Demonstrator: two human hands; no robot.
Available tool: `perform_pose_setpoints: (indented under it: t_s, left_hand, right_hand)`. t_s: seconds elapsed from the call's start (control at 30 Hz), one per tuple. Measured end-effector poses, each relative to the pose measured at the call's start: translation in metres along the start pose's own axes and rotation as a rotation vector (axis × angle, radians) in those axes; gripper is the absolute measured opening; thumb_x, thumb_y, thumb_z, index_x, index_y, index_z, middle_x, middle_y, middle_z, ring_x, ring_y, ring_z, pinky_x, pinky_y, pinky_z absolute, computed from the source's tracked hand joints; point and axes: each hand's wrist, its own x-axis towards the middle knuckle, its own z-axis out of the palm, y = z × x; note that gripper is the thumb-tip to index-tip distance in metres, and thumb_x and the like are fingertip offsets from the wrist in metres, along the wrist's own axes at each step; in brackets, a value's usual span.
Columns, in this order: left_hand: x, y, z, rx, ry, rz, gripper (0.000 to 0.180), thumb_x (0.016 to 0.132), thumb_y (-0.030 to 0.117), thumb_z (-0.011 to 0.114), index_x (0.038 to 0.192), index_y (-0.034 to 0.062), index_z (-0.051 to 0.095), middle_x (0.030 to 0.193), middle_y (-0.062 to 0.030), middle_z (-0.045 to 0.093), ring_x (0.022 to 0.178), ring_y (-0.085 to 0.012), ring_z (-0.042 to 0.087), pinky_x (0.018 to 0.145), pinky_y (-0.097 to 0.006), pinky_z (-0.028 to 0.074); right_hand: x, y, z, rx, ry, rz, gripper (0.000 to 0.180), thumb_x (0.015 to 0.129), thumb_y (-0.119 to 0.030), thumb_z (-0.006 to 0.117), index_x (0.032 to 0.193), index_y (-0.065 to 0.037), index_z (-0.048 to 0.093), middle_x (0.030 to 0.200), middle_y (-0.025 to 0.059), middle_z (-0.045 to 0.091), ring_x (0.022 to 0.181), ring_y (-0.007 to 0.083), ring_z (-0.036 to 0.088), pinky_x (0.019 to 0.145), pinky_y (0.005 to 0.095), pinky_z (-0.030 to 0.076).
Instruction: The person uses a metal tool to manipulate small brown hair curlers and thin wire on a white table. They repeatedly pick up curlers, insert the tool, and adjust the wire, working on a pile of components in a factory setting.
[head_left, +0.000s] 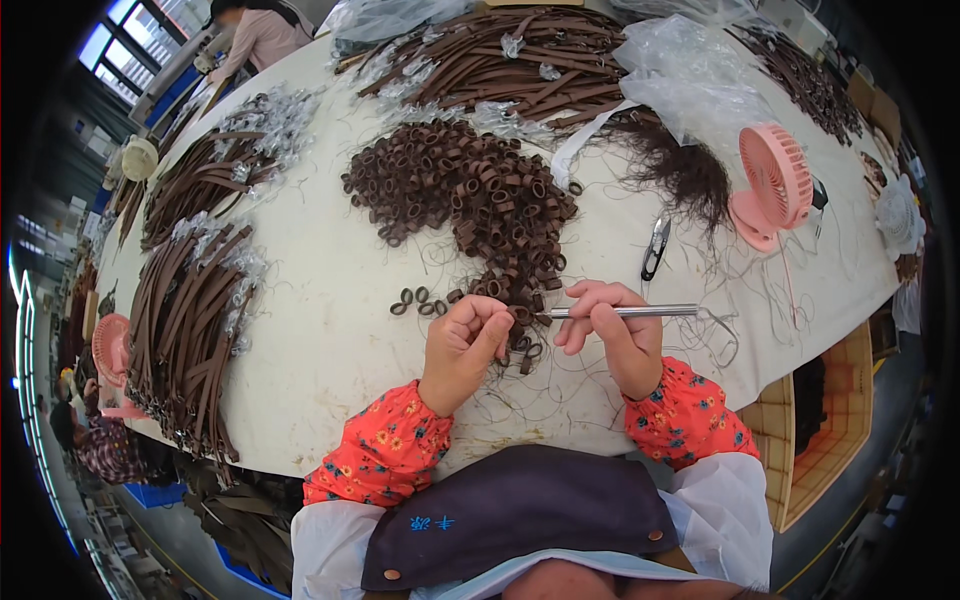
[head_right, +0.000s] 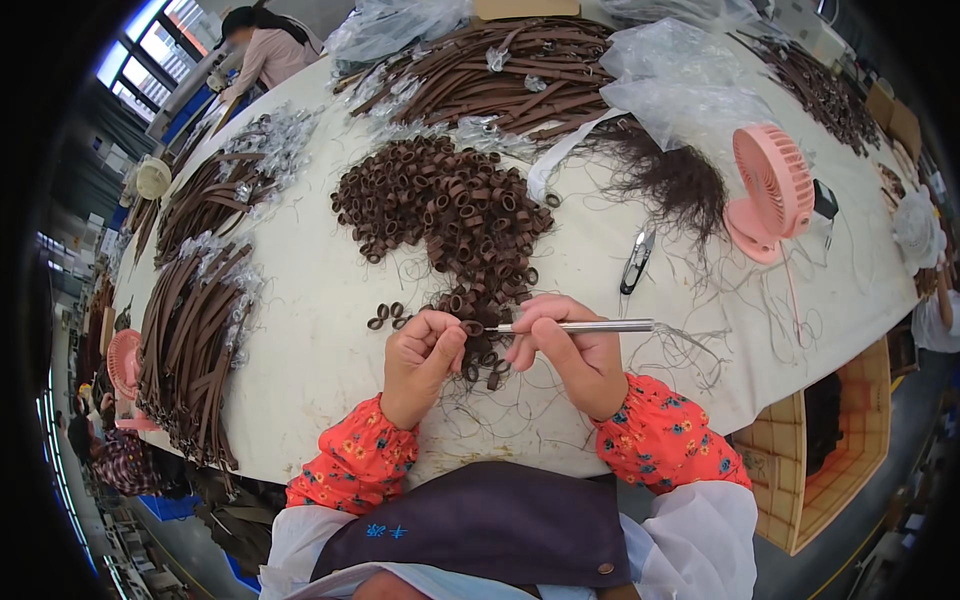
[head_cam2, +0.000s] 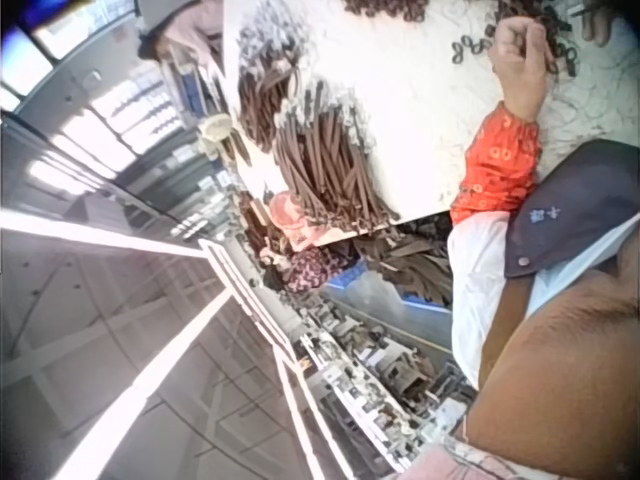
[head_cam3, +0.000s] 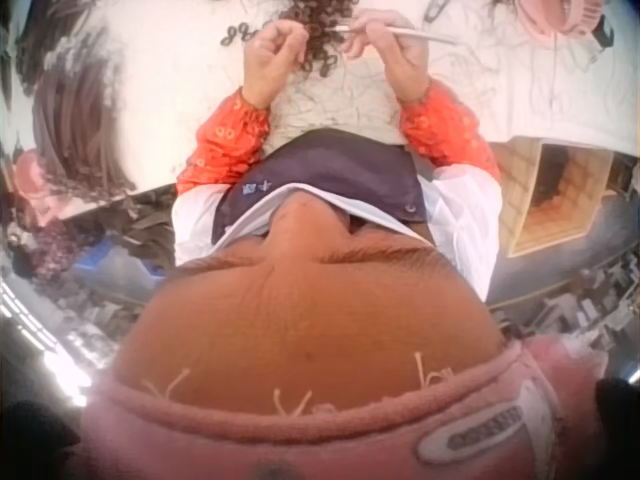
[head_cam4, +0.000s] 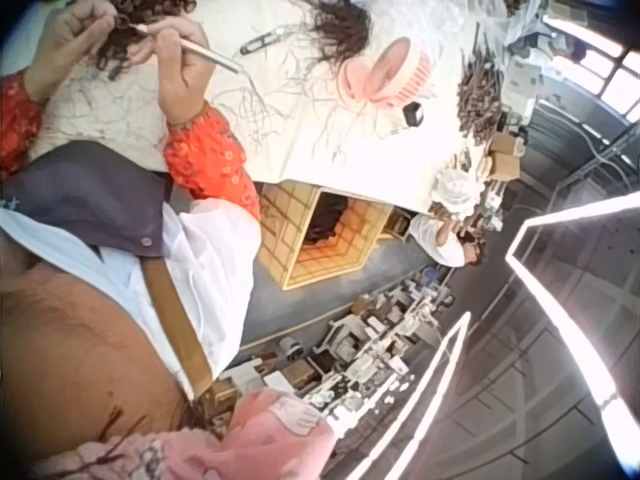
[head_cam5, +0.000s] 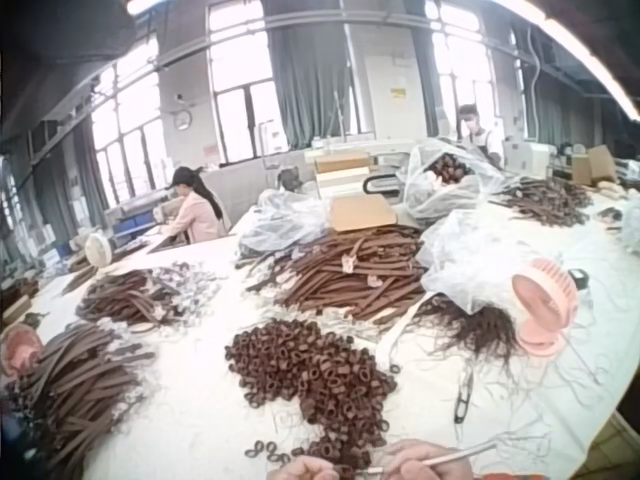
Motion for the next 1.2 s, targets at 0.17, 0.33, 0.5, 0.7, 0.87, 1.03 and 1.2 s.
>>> perform_pose_setpoints:
  t_s: [0.17,0.33,0.5,0.7,0.87,1.03,1.2]
  left_hand:
    - [-0.001,0.001,0.001,0.023,-0.02,-0.001,0.014,0.095,0.014,0.057,0.095,0.0001,0.057,0.069,0.0016,0.056,0.059,-0.0036,0.048,0.053,-0.018,0.037]
    - [-0.001,0.001,0.001,0.012,-0.025,-0.007,0.015,0.095,0.016,0.056,0.095,0.0002,0.057,0.069,0.0017,0.056,0.059,-0.0036,0.048,0.053,-0.018,0.037]
    - [0.0,-0.001,0.002,0.006,-0.026,-0.01,0.016,0.095,0.017,0.056,0.095,0.0003,0.057,0.069,0.0017,0.055,0.059,-0.0034,0.048,0.053,-0.018,0.037]
    - [-0.001,0.001,0.002,0.009,-0.027,-0.023,0.017,0.095,0.017,0.056,0.094,0.0002,0.056,0.068,0.0015,0.055,0.059,-0.0033,0.048,0.053,-0.018,0.037]
    - [0.001,0.001,0.001,-0.015,-0.047,-0.047,0.017,0.096,0.018,0.055,0.094,0.0004,0.056,0.067,0.0021,0.054,0.059,-0.0033,0.047,0.054,-0.018,0.037]
    - [0.001,0.001,0.001,-0.059,-0.031,-0.069,0.015,0.095,0.016,0.056,0.096,0.0014,0.056,0.067,0.0032,0.05,0.057,-0.0031,0.042,0.052,-0.017,0.033]
    - [0.003,0.002,-0.003,-0.028,-0.017,-0.085,0.016,0.095,0.018,0.056,0.096,0.0014,0.057,0.065,0.0047,0.052,0.055,-0.0022,0.042,0.05,-0.018,0.035]
  right_hand:
    - [0.0,0.004,0.006,0.013,-0.031,0.009,0.019,0.099,-0.013,0.044,0.104,0.002,0.055,0.087,0.0088,0.058,0.071,0.0144,0.062,0.073,0.0284,0.049]
    - [-0.001,0.003,0.006,-0.04,-0.021,0.019,0.02,0.099,-0.015,0.045,0.104,0.001,0.055,0.086,0.0084,0.058,0.071,0.0136,0.062,0.075,0.0291,0.048]
    - [0.0,0.007,0.003,-0.172,-0.078,-0.081,0.017,0.097,-0.015,0.047,0.103,-0.002,0.057,0.073,0.0042,0.063,0.072,0.0133,0.062,0.093,0.0358,0.039]
    - [0.0,0.012,0.004,-0.256,-0.081,-0.077,0.015,0.096,-0.014,0.049,0.1,-0.004,0.06,0.07,0.0022,0.065,0.071,0.0126,0.062,0.096,0.0367,0.036]
    - [-0.001,0.006,0.003,-0.105,-0.042,-0.017,0.017,0.097,-0.013,0.046,0.1,-0.001,0.059,0.071,0.0053,0.061,0.071,0.0134,0.061,0.083,0.0315,0.044]
    - [0.0,0.005,0.005,-0.052,-0.041,0.013,0.019,0.098,-0.013,0.044,0.1,0.002,0.056,0.077,0.0069,0.058,0.07,0.0129,0.06,0.069,0.0264,0.047]
    - [0.0,0.001,0.004,0.022,0.01,0.016,0.02,0.099,-0.014,0.043,0.099,0.002,0.055,0.071,0.0066,0.057,0.066,0.0138,0.059,0.07,0.0289,0.048]
